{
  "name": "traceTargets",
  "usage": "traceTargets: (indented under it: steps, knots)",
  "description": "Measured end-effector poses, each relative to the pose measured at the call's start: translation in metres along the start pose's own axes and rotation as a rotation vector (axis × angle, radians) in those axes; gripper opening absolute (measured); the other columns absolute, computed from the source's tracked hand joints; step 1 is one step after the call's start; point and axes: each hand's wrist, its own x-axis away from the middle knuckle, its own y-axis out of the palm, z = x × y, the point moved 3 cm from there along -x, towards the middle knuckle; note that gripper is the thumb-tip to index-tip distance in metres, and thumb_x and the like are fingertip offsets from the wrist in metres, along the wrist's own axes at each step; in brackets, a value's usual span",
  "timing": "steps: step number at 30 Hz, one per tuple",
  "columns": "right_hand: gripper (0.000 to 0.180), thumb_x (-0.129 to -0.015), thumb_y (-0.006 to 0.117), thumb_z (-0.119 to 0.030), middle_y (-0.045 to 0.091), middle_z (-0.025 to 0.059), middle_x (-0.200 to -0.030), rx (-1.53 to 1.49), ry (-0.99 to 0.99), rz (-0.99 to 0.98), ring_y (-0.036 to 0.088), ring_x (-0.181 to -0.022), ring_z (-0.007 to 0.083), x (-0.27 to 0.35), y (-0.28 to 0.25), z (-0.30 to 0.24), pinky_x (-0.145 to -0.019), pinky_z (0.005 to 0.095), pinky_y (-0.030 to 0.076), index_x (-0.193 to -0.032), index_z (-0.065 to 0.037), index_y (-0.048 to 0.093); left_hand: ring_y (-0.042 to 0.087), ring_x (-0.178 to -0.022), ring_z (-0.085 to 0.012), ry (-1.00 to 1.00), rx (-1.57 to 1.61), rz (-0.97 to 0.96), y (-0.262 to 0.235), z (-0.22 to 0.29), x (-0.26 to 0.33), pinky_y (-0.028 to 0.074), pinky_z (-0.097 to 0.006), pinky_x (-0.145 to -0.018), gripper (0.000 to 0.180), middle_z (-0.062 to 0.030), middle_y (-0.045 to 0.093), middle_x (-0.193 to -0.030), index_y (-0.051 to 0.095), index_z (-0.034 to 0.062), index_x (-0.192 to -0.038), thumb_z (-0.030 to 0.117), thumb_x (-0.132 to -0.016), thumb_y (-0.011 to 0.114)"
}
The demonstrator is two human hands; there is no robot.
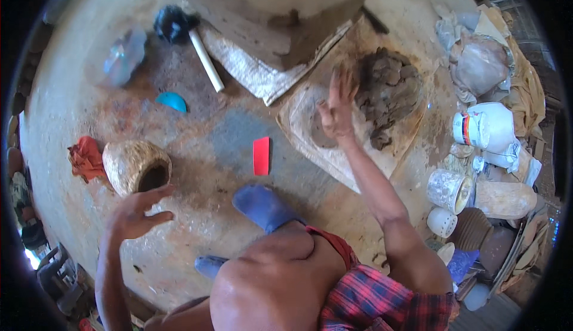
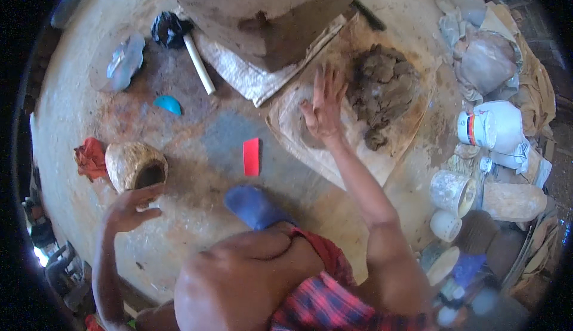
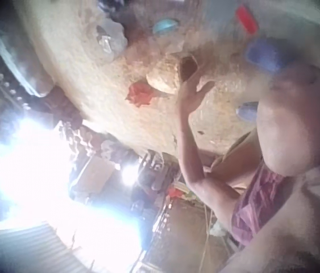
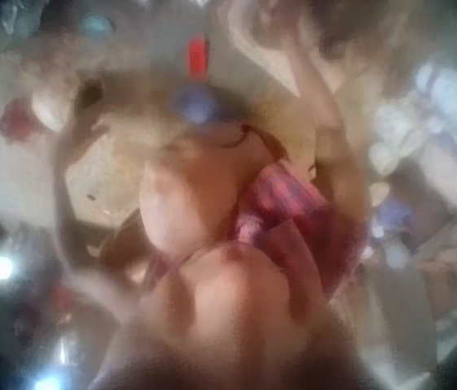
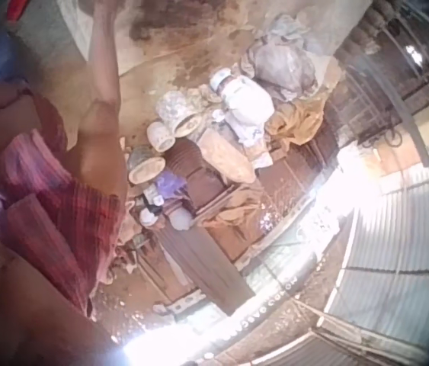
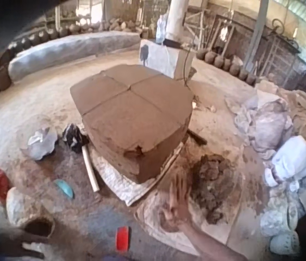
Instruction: The person shapes a clay vessel by hand, scraping and smoothing its exterior with a small red tool, then inserts a white pipe into a hole in the vessel, and finally breaks away a dried clay shell to reveal a finished pot inside.
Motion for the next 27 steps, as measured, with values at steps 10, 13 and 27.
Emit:
traceTargets:
  steps: [10, 13, 27]
  knots:
    - [0.117, -0.090, 0.048, -0.086, 0.012, 0.0181, -0.179, 0.175, -0.357, -0.398, 0.009, -0.163, 0.0459, -0.012, 0.042, -0.019, -0.126, 0.0748, 0.003, -0.171, -0.009, 0.015, 0.057, -0.142, -0.0312, -0.187, 0.327, 0.020, 0.015, -0.099, 0.057, 0.047, -0.045, -0.116, 0.076, -0.0167, 0.052, -0.162, 0.048, 0.0017, -0.158, 0.027, -0.095, 0.081]
    - [0.120, -0.091, 0.056, -0.079, 0.014, 0.0217, -0.178, 0.285, -0.295, -0.440, 0.013, -0.163, 0.0476, -0.002, 0.028, -0.018, -0.126, 0.0751, 0.004, -0.169, 0.002, 0.015, 0.056, -0.143, -0.0291, -0.206, 0.579, 0.071, 0.030, -0.104, 0.060, 0.046, -0.045, -0.118, 0.078, -0.0215, 0.055, -0.158, 0.045, -0.0012, -0.159, 0.024, -0.095, 0.081]
    - [0.113, -0.090, 0.046, -0.087, 0.023, 0.0174, -0.177, 0.103, -0.186, -0.111, 0.016, -0.162, 0.0488, -0.027, 0.008, 0.016, -0.125, 0.0758, 0.007, -0.172, -0.013, 0.021, 0.052, -0.147, -0.0314, -0.242, 0.122, -0.003, 0.041, -0.066, 0.056, 0.042, -0.043, -0.121, 0.081, -0.0234, 0.056, -0.156, 0.046, 0.0002, -0.160, 0.026, -0.093, 0.083]
